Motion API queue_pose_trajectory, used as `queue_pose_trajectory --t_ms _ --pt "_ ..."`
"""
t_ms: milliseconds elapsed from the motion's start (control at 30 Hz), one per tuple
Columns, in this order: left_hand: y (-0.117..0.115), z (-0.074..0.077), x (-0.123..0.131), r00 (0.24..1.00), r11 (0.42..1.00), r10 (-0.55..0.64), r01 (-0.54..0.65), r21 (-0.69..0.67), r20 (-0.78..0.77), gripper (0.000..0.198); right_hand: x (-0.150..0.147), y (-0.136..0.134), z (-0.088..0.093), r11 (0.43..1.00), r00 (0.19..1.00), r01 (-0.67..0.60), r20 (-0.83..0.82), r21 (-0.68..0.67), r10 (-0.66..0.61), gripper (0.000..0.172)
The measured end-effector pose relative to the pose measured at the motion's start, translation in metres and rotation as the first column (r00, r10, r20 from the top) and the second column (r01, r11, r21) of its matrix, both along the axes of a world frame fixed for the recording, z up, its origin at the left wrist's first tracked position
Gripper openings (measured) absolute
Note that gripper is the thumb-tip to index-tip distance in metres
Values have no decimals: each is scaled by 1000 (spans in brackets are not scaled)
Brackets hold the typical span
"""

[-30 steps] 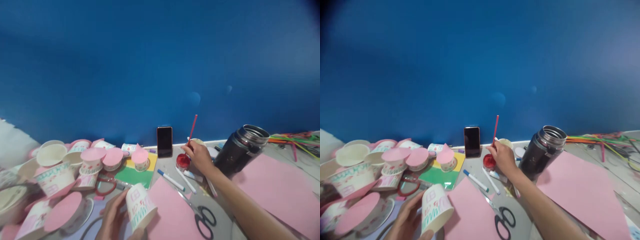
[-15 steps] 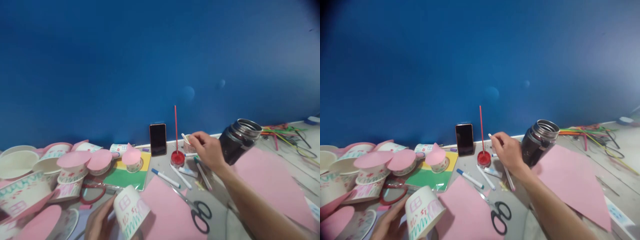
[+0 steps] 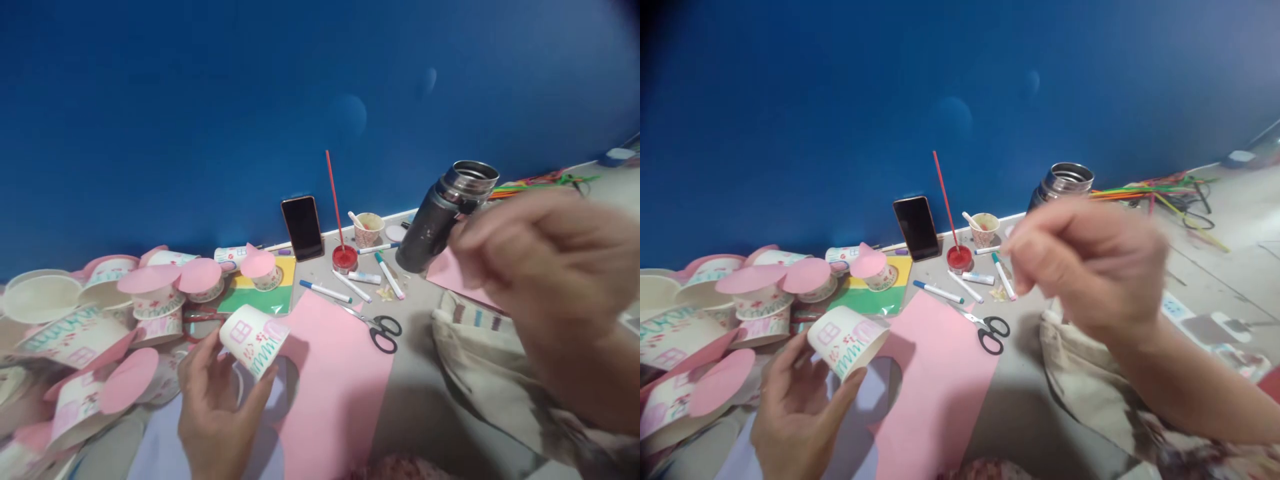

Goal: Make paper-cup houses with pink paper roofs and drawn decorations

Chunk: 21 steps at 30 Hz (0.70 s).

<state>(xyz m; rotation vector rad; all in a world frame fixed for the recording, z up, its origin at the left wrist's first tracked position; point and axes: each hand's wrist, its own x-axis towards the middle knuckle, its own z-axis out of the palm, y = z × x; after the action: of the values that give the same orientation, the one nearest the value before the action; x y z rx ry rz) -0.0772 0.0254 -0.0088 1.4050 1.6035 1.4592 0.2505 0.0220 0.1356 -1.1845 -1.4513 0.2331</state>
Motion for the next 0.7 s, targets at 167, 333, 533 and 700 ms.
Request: queue_pose_trajectory --t_ms 167,333,533,700 --pt "0 -8 4 998 997 -55 55 51 2 82 -10 2 -82 984 985 -153 62 -93 159 24" --pt "1 -13 2 994 993 -99 101 68 -39 84 -30 29 -116 920 974 -218 -138 -325 181 38" --pt "2 -10 1 995 992 -90 94 81 -44 81 -34 47 -103 862 967 -255 -116 -437 228 40" --pt "1 -12 0 973 978 -91 127 167 -211 75 -34 58 -105 800 855 -15 407 -600 321 24"
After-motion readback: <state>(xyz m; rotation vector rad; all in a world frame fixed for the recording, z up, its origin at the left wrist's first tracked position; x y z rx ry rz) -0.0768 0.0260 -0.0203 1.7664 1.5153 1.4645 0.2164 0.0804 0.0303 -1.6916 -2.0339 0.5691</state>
